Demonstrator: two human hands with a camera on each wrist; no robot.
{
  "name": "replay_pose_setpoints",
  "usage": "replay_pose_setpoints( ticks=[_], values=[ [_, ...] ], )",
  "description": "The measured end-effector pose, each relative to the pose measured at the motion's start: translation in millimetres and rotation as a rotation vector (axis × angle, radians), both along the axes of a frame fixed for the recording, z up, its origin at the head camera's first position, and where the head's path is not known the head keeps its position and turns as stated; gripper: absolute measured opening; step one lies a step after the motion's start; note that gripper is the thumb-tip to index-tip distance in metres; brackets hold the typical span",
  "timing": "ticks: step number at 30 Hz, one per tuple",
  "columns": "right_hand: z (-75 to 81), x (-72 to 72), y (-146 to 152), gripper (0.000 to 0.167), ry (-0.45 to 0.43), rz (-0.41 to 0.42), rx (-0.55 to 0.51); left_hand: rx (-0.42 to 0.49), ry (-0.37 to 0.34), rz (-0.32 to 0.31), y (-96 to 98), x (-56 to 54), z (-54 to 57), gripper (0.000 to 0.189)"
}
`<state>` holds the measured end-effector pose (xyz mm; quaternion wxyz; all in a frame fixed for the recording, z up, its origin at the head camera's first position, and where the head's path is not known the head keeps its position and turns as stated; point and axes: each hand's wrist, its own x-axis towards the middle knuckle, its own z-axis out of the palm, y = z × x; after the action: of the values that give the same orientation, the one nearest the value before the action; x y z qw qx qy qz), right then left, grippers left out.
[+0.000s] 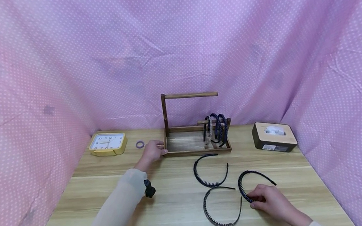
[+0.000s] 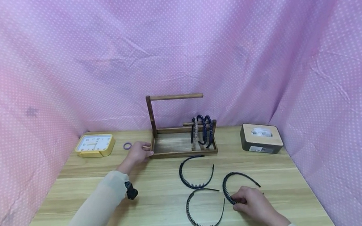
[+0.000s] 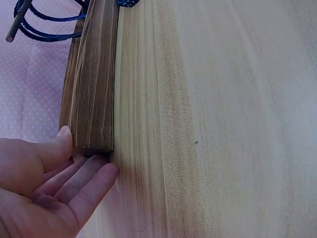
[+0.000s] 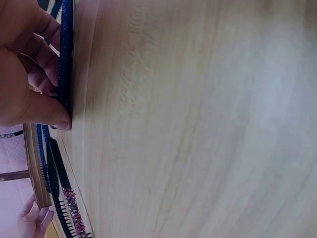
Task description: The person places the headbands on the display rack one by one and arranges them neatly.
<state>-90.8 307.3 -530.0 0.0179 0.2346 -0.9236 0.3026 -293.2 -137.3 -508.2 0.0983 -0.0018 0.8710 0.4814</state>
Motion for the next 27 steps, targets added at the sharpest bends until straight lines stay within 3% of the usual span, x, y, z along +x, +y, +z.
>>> replay_pose_setpoints(
  ticks=[7,13,20,27],
  values=[
    [3.2,2.0,-0.3,0.024,0.072,-0.035,0.024,-0.028,0.007,-0.009,-0.3,0.0,0.7,0.043],
    [16.9,3.8,-4.0,0.026,0.132,-0.103,-0.059,-0.043,0.015,-0.019,0.0,-0.3,-0.3,0.043],
    [42.2,-1.4,-8.0,0.028,0.181,-0.213,-0.138,-0.029,0.000,-0.003,-0.8,0.3,0.7,0.044],
    [83.4,-18.8,-8.9,0.030,0.241,-0.252,-0.210,-0.067,0.013,-0.014,-0.6,0.6,1.4,0.043]
  ],
)
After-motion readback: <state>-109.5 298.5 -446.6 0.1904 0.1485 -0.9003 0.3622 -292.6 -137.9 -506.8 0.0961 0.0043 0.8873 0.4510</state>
